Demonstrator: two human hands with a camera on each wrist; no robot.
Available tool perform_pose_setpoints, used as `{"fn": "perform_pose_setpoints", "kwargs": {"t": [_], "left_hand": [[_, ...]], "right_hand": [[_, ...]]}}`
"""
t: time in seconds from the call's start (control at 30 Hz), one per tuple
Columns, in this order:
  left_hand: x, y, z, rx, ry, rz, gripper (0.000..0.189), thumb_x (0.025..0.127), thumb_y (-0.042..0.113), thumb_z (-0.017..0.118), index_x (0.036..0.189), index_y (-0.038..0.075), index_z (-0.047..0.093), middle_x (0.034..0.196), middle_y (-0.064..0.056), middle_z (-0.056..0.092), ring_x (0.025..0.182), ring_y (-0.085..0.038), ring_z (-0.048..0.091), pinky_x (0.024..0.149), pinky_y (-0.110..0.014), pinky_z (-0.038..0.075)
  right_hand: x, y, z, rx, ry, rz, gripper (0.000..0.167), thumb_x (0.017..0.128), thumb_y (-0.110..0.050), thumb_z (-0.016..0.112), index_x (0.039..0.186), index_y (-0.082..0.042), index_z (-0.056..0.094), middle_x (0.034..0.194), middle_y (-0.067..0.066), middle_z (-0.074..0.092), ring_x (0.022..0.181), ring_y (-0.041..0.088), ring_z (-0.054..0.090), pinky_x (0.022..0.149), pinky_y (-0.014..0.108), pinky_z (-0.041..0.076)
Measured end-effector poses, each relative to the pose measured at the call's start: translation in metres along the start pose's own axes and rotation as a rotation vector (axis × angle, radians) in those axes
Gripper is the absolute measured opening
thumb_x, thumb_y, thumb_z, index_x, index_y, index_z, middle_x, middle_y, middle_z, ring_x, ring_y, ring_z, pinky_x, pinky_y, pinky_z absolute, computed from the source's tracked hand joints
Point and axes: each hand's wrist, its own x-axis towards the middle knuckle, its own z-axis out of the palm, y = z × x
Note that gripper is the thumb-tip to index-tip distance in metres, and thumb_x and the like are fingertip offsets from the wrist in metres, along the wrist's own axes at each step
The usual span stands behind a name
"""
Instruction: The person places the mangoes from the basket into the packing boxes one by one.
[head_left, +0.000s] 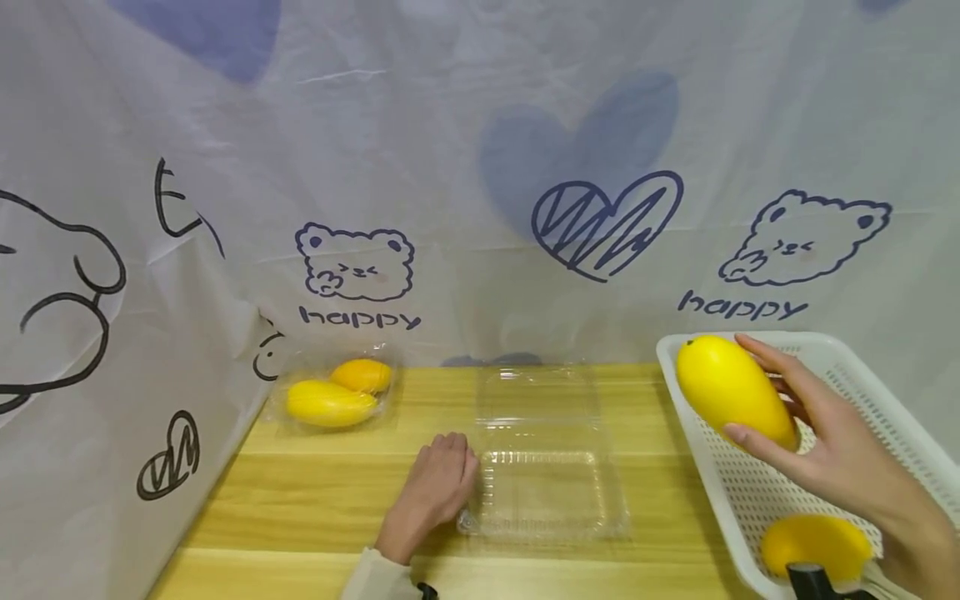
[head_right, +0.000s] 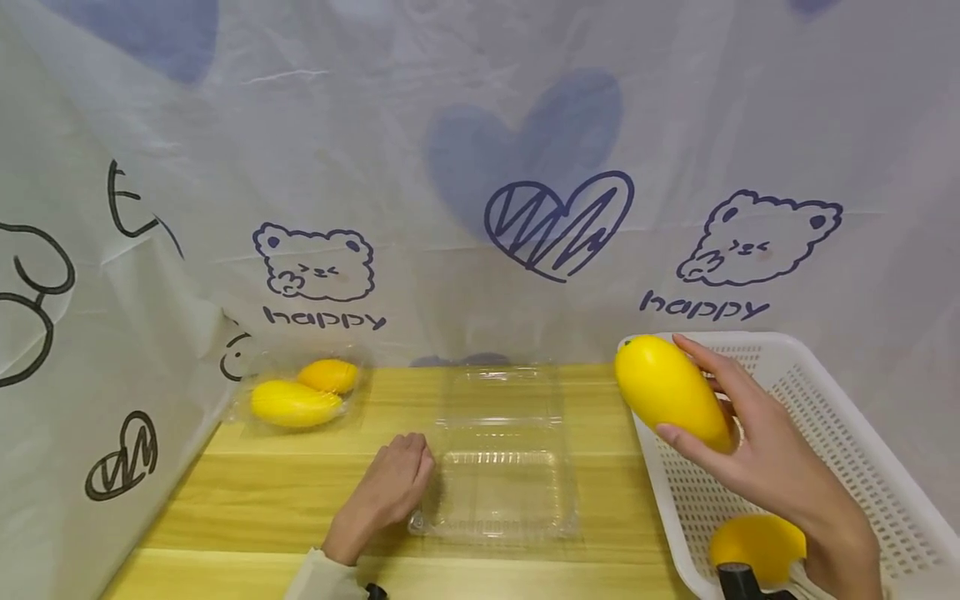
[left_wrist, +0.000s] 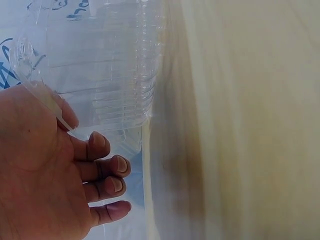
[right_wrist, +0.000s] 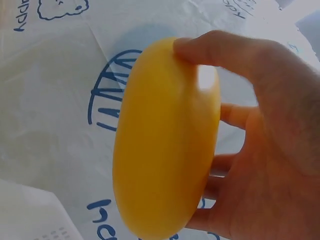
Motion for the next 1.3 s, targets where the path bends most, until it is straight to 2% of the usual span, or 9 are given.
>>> {"fn": "perform_pose_setpoints", "kwargs": {"t": [0.23,0.47,0.57,0.7,0.8,0.9,1.13,1.3], "left_hand": [[0.000,-0.001,0.000,-0.016,-0.002,0.011,0.024,0.107,0.017,0.038,0.088,0.007,0.049,0.081,-0.004,0.045,0.080,-0.024,0.046,0.079,-0.045,0.043],[0.002,-0.001,0.000,-0.023,0.003,0.031,0.023,0.105,0.015,0.038,0.087,0.006,0.049,0.080,-0.004,0.045,0.079,-0.024,0.047,0.078,-0.044,0.044],[0.002,-0.001,0.001,-0.021,0.002,0.028,0.023,0.105,0.015,0.039,0.087,0.006,0.049,0.080,-0.004,0.046,0.079,-0.025,0.048,0.079,-0.045,0.044],[0.001,-0.001,0.000,-0.029,-0.005,0.018,0.023,0.106,0.015,0.039,0.088,0.006,0.050,0.081,-0.004,0.046,0.080,-0.025,0.047,0.079,-0.045,0.044],[0.000,-0.001,-0.001,-0.036,-0.014,0.013,0.023,0.106,0.015,0.039,0.088,0.006,0.050,0.080,-0.004,0.046,0.079,-0.024,0.046,0.078,-0.044,0.043],[0.000,0.000,-0.001,-0.041,-0.017,0.011,0.023,0.107,0.015,0.039,0.088,0.006,0.050,0.081,-0.004,0.046,0.080,-0.024,0.046,0.078,-0.044,0.043],[-0.001,-0.002,-0.001,-0.039,-0.014,0.007,0.023,0.107,0.015,0.039,0.088,0.007,0.050,0.081,-0.004,0.046,0.079,-0.024,0.046,0.077,-0.043,0.042],[0.000,-0.003,-0.002,-0.043,-0.021,0.004,0.023,0.106,0.016,0.039,0.089,0.006,0.050,0.081,-0.004,0.046,0.080,-0.025,0.047,0.079,-0.044,0.043]], "right_hand": [[0.003,-0.011,0.011,-0.008,-0.034,0.024,0.092,0.082,-0.020,0.088,0.158,-0.034,0.037,0.149,0.005,0.050,0.113,0.003,0.049,0.090,0.003,0.033],[0.007,-0.016,0.021,-0.008,-0.091,-0.052,0.091,0.082,-0.021,0.088,0.158,-0.027,0.038,0.151,0.007,0.050,0.112,0.014,0.054,0.090,0.011,0.040],[0.010,-0.018,0.027,-0.018,-0.107,-0.050,0.089,0.083,-0.024,0.087,0.158,-0.028,0.038,0.152,0.006,0.050,0.113,0.020,0.057,0.090,0.013,0.042],[0.012,-0.022,0.035,-0.042,-0.128,-0.046,0.087,0.085,-0.030,0.086,0.158,-0.026,0.038,0.150,0.007,0.051,0.111,0.025,0.060,0.091,0.026,0.049],[0.012,-0.025,0.041,-0.055,-0.145,-0.051,0.086,0.085,-0.033,0.085,0.157,-0.022,0.039,0.148,0.008,0.052,0.109,0.025,0.061,0.089,0.043,0.052],[0.012,-0.029,0.045,-0.041,-0.158,-0.060,0.085,0.085,-0.034,0.085,0.156,-0.020,0.040,0.147,0.008,0.053,0.109,0.024,0.062,0.088,0.051,0.053],[0.013,-0.036,0.057,-0.022,-0.178,-0.103,0.082,0.085,-0.035,0.085,0.154,-0.022,0.042,0.146,0.000,0.055,0.110,0.019,0.061,0.088,0.051,0.054],[0.014,-0.039,0.066,-0.019,-0.190,-0.162,0.080,0.085,-0.037,0.085,0.153,-0.025,0.044,0.141,-0.006,0.057,0.104,0.010,0.059,0.085,0.044,0.055]]}}
